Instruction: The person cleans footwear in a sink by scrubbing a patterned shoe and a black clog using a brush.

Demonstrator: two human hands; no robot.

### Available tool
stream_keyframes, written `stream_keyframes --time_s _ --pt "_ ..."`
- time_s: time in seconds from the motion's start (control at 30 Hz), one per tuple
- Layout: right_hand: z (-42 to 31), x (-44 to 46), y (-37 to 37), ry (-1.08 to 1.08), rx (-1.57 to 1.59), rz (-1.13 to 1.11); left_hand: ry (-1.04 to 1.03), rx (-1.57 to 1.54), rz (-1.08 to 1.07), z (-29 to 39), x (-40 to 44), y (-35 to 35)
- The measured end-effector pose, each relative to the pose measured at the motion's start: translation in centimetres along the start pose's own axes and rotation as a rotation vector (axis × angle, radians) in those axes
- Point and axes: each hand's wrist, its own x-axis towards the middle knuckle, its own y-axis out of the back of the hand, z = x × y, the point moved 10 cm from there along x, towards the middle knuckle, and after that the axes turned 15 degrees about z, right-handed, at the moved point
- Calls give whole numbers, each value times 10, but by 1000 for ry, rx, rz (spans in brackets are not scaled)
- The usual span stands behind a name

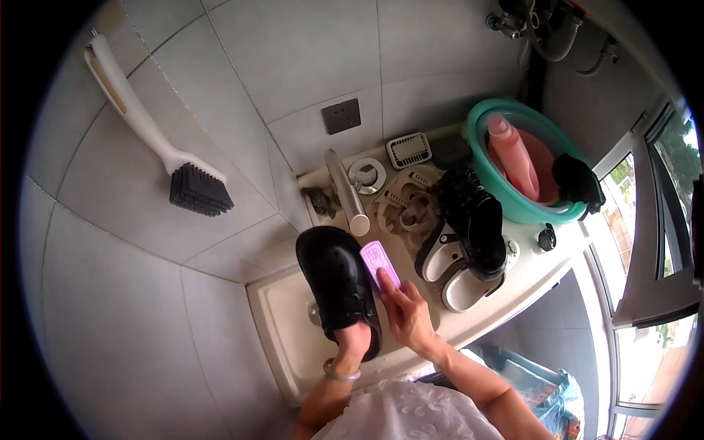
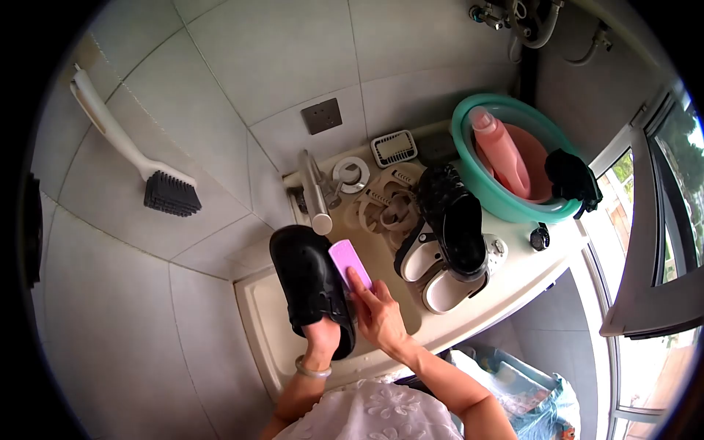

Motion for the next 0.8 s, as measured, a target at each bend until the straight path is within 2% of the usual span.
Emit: stream_keyframes --time_s 0.1,0.13,0.23,0.43,0.57,0.6,0.63,0.67,0.8 --pt "-7 -3 2 4 6 -7 68 -22 -69 6 13 -10" --pt "-11 -10 4 -7 11 -14 174 -65 -34 -1 21 -3" --pt "-9 -7 3 -27 0 18 45 48 5 -5 21 -7" --pt "0 -3 0 -17 -19 62 145 43 -90 -16 38 -12" --pt "17 12 -4 -56 -58 89 236 -67 -46 -35 34 -15" --pt "28 27 -5 -118 -72 69 187 -42 -83 -37 29 -18" --pt "32 24 -5 -124 -63 77 109 36 -13 -38 31 -10" --pt "36 20 -6 -130 -53 86 139 27 -20 -38 34 -7" --pt "32 -7 -7 -37 -63 106 233 25 -34 -42 46 -9"
